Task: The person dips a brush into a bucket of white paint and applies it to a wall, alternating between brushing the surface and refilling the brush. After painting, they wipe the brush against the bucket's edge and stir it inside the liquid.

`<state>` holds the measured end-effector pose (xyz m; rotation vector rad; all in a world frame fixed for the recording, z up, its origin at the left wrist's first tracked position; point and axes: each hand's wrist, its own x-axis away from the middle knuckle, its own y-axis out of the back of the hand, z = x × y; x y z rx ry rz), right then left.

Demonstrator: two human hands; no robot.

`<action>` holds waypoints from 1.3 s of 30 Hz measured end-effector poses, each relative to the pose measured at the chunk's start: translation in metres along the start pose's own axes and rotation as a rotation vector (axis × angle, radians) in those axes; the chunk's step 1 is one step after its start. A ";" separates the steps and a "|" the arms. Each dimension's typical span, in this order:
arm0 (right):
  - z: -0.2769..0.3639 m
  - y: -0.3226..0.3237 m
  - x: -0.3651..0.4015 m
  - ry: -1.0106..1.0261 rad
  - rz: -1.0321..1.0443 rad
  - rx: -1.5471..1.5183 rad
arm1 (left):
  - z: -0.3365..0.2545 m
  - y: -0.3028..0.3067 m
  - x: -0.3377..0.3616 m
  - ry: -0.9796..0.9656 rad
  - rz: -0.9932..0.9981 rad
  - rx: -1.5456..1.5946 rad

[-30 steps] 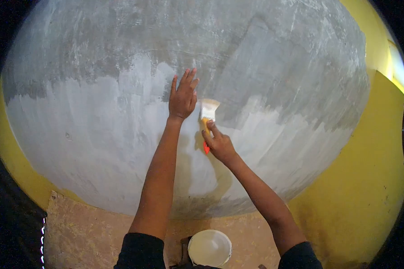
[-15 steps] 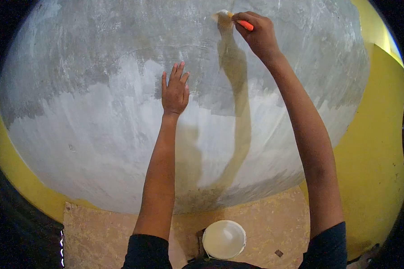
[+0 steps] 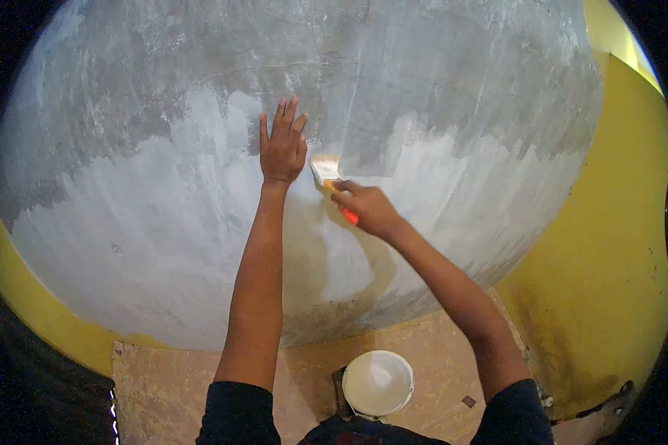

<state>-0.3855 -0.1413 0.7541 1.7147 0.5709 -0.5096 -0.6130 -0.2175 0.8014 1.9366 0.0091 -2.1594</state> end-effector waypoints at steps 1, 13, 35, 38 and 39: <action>-0.016 0.014 -0.004 0.029 -0.090 -0.166 | 0.002 0.000 0.003 -0.001 0.028 -0.027; -0.093 0.213 -0.146 0.141 -0.705 0.090 | 0.002 0.003 0.004 0.009 0.034 -0.005; -0.076 0.188 -0.159 0.214 -0.471 -0.127 | 0.005 0.007 0.005 -0.014 -0.002 0.104; -0.080 0.216 -0.179 0.193 -0.613 -0.017 | 0.007 0.006 0.006 -0.028 -0.027 0.095; -0.080 0.217 -0.180 0.170 -0.675 0.060 | 0.006 0.006 0.007 -0.027 -0.025 0.094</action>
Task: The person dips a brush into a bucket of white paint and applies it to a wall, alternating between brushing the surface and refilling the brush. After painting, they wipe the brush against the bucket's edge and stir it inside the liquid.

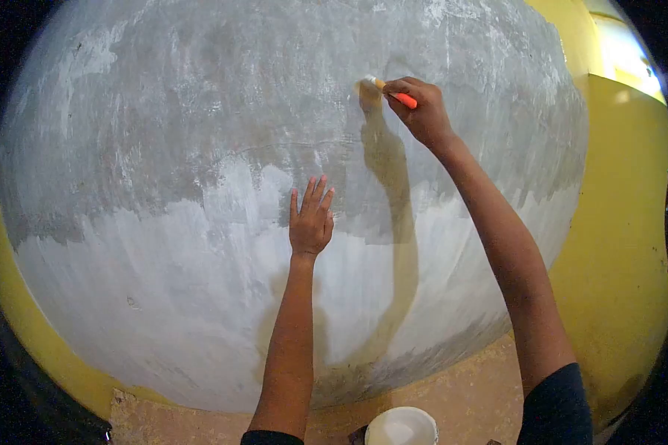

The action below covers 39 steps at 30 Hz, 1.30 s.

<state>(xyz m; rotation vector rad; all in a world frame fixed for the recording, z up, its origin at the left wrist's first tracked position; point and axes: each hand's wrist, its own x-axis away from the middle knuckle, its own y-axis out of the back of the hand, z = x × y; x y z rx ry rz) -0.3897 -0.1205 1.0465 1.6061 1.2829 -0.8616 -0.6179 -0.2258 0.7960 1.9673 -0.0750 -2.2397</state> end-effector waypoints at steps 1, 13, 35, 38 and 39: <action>0.003 -0.004 0.005 0.001 -0.002 -0.002 | 0.000 0.000 0.000 0.005 0.006 0.002; 0.138 -0.101 0.287 -0.201 0.356 -0.035 | 0.000 -0.002 -0.001 0.006 0.020 -0.003; -0.022 -0.017 0.025 0.125 -0.105 0.151 | -0.003 -0.005 -0.001 0.006 0.027 -0.044; 0.018 -0.076 0.133 -0.047 0.172 0.251 | -0.006 -0.003 -0.003 0.014 0.034 -0.041; 0.036 -0.091 0.168 -0.020 0.149 0.254 | -0.007 -0.001 -0.004 0.020 0.045 -0.038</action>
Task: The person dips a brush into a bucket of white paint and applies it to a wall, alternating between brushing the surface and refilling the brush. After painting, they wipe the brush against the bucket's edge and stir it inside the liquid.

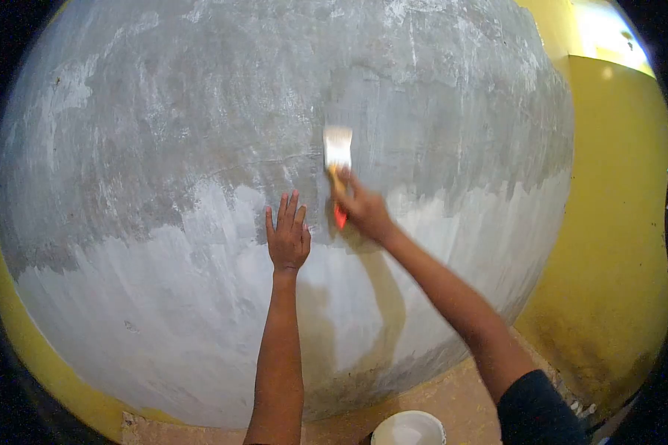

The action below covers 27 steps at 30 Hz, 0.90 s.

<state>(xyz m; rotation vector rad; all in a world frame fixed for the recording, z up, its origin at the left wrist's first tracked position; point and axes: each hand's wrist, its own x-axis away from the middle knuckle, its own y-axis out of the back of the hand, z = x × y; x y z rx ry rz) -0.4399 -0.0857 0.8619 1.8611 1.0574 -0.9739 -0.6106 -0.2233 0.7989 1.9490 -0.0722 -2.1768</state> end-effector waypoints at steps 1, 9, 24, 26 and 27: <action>0.027 -0.006 0.021 -0.019 -0.025 -0.009 | 0.001 -0.001 0.000 0.000 0.003 -0.002; 0.130 0.019 0.079 -0.334 0.165 -0.252 | -0.013 0.031 -0.006 0.088 0.041 0.284; 0.295 0.205 0.432 -2.424 -0.433 -1.264 | -0.261 0.143 0.414 1.998 -0.257 1.367; 0.296 0.230 0.465 -2.389 -0.496 -1.315 | -0.251 0.141 0.439 1.852 -0.157 1.536; 0.296 0.244 0.475 -2.426 -0.488 -1.277 | -0.249 0.141 0.430 1.878 -0.167 1.497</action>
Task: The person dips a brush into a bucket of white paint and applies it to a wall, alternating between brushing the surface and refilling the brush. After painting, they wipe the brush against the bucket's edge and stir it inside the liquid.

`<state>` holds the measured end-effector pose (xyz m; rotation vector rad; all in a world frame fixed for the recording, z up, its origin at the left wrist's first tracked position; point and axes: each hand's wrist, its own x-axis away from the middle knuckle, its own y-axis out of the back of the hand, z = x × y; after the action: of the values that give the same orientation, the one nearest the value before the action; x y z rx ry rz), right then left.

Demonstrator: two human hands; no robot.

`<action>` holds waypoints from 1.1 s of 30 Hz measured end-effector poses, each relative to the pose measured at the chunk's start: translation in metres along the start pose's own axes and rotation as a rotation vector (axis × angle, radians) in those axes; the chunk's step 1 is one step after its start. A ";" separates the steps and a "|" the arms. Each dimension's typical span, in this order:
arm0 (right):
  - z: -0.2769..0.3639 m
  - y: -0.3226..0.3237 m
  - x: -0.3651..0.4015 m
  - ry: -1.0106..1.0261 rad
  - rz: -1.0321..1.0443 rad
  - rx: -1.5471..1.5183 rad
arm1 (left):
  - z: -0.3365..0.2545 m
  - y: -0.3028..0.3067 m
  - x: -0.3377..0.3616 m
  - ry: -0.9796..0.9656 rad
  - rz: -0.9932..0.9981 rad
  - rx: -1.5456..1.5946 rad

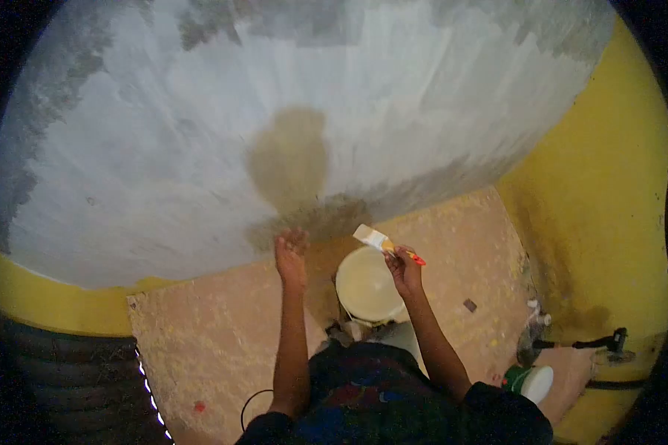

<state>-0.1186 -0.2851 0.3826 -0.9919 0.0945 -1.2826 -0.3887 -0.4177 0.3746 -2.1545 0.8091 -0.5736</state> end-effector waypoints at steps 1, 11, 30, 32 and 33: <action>0.002 0.011 0.002 0.039 0.030 -0.024 | -0.010 -0.011 -0.003 -0.009 -0.029 -0.013; 0.010 0.097 -0.025 0.126 -0.005 0.344 | 0.072 -0.022 0.017 -0.001 -0.102 0.062; -0.059 0.227 -0.145 -0.157 0.433 0.785 | 0.288 0.109 0.103 -0.185 -0.670 -0.670; -0.082 0.237 -0.157 -0.084 0.474 0.935 | 0.304 0.131 0.089 -0.275 -0.692 -0.783; -0.094 0.243 -0.161 -0.121 0.462 0.955 | 0.312 0.143 0.086 -0.380 -0.672 -0.898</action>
<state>-0.0439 -0.2163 0.0935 -0.1898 -0.3424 -0.6891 -0.1892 -0.3993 0.0833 -3.2583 0.0762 -0.0669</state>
